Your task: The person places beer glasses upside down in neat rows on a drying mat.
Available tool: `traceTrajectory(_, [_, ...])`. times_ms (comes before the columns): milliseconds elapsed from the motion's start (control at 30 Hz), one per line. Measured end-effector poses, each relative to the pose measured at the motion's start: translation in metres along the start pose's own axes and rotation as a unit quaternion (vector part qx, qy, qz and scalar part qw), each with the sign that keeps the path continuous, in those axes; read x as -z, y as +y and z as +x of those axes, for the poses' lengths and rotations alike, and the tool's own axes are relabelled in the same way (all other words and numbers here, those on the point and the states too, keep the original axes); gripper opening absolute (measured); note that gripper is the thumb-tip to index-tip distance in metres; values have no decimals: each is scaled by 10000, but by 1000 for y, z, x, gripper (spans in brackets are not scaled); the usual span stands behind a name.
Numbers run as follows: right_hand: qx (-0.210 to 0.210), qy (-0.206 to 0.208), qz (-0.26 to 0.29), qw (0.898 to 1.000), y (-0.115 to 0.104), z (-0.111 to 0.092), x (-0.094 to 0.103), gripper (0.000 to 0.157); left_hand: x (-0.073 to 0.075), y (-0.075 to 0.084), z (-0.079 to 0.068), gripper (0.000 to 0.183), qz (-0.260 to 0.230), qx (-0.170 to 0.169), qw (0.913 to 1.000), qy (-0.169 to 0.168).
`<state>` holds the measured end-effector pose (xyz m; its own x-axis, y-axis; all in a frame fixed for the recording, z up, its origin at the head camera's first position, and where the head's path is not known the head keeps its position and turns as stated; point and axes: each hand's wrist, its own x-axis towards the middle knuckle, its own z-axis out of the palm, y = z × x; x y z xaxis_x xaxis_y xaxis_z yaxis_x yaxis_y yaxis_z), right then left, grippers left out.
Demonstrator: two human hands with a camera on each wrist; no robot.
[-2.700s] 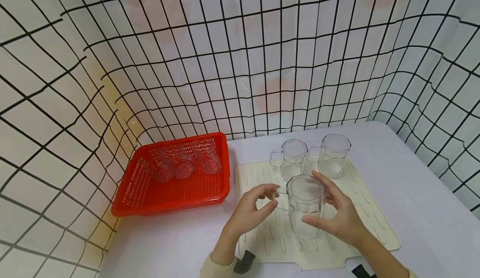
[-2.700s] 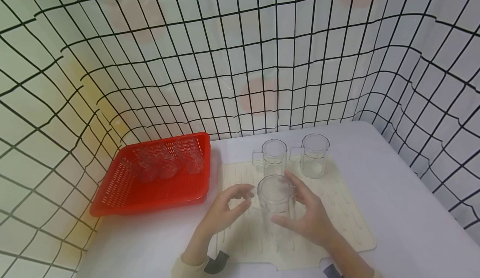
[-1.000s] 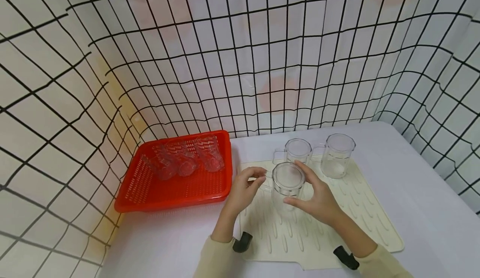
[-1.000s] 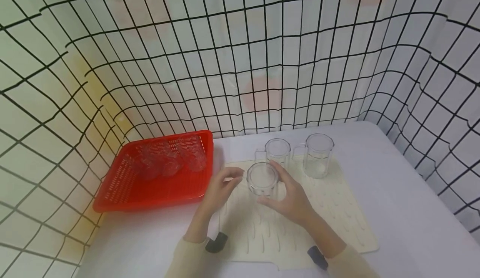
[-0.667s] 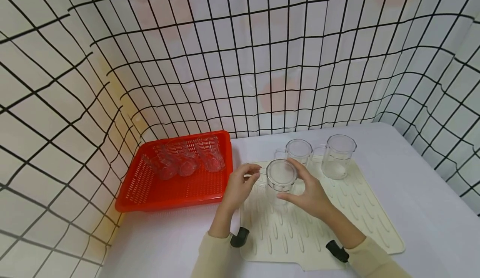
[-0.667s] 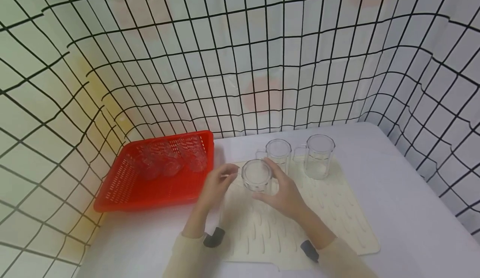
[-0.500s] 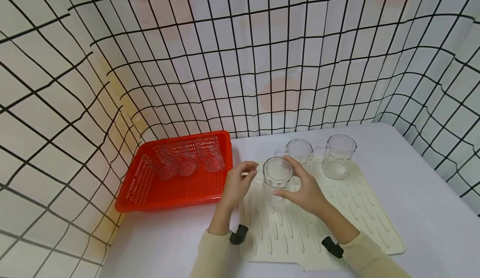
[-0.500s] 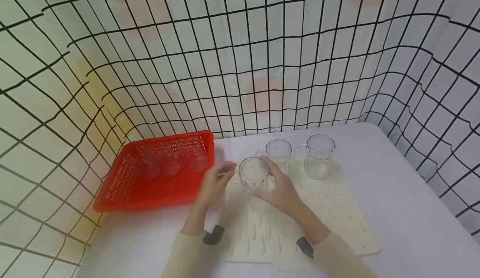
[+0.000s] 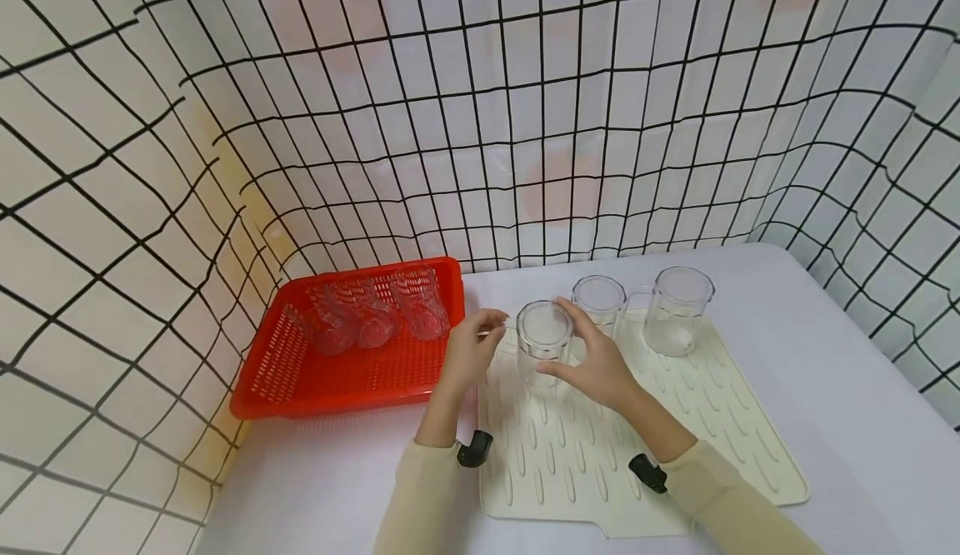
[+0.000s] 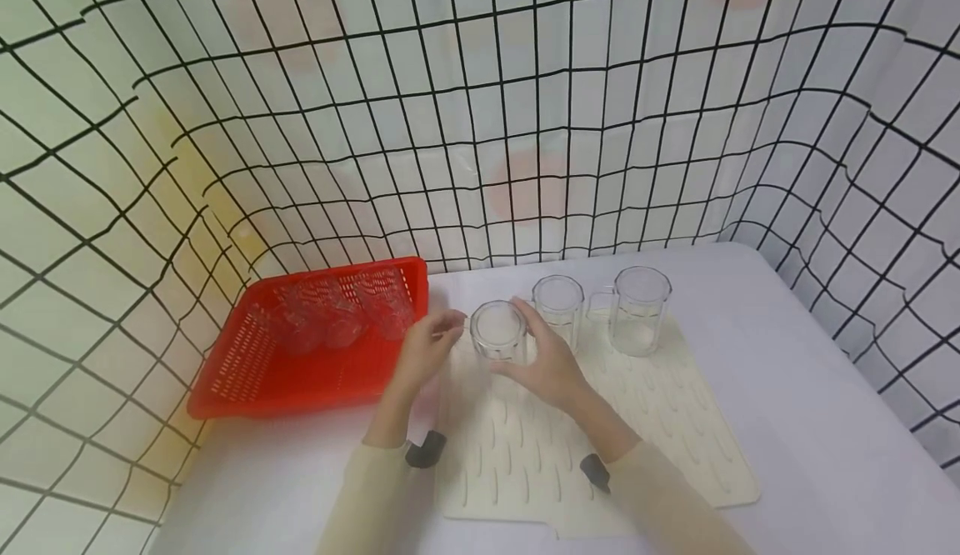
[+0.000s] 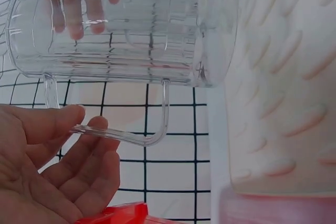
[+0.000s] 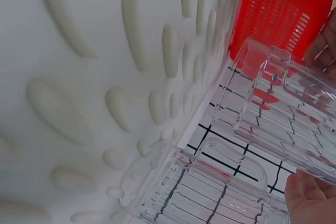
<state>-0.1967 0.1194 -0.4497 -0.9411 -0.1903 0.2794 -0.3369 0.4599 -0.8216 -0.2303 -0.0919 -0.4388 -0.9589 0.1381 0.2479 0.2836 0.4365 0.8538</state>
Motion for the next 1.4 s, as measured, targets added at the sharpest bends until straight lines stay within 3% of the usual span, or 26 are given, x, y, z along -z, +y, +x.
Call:
traceTrajectory(300, [17,-114,188,9998,-1,12,-6,96,4,2,11,19,292,328,9990,67])
traceTrajectory(900, [-117,-135,251,9995,9,28,-19,98,3,1,26,21,1082,344,9935,-25])
traceTrajectory(1400, [-245,-177,280,9991,19,32,-28,98,-2,0,27,25,1490,180,9887,-35])
